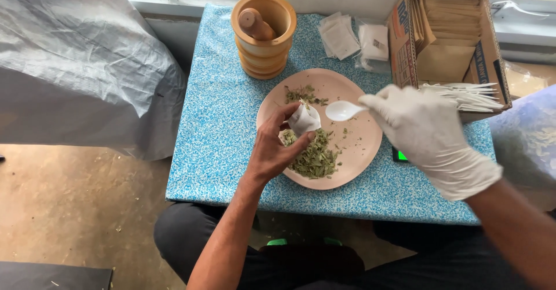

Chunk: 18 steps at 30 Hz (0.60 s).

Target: Filling small paper bags with dried tea leaves using a spoon and sealing them with a heat sealer

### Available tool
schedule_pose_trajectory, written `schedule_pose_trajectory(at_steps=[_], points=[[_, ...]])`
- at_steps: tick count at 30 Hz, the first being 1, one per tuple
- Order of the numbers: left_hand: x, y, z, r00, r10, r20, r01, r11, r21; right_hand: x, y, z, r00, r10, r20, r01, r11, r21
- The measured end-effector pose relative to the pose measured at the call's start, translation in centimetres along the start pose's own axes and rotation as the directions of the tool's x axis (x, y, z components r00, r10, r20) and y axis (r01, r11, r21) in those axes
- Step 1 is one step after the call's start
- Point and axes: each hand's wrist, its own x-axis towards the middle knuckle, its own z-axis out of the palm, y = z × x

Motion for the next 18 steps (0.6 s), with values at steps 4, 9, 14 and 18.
schedule_pose_trajectory(at_steps=[4, 9, 14, 18], points=[[0.0, -0.4, 0.7, 0.996, -0.043, -0.076, 0.03, 0.986, -0.162, -5.1, -4.1, 8.5, 0.982, 0.189, 0.033, -0.191, 0.953, 0.234], [0.1, 0.1, 1.1, 0.996, -0.017, -0.083, 0.007, 0.992, -0.125, -5.8, -7.6, 8.3, 0.953, 0.295, 0.061, -0.295, 0.871, 0.393], [0.0, -0.1, 1.4, 0.998, -0.007, -0.064, 0.0, 0.995, -0.104, -5.9, -7.8, 9.4, 0.96, 0.27, 0.068, -0.273, 0.869, 0.412], [0.0, -0.6, 1.6, 0.998, 0.024, -0.055, -0.027, 0.998, -0.06, -3.2, -5.8, 3.9, 0.937, 0.324, 0.132, -0.274, 0.442, 0.854]])
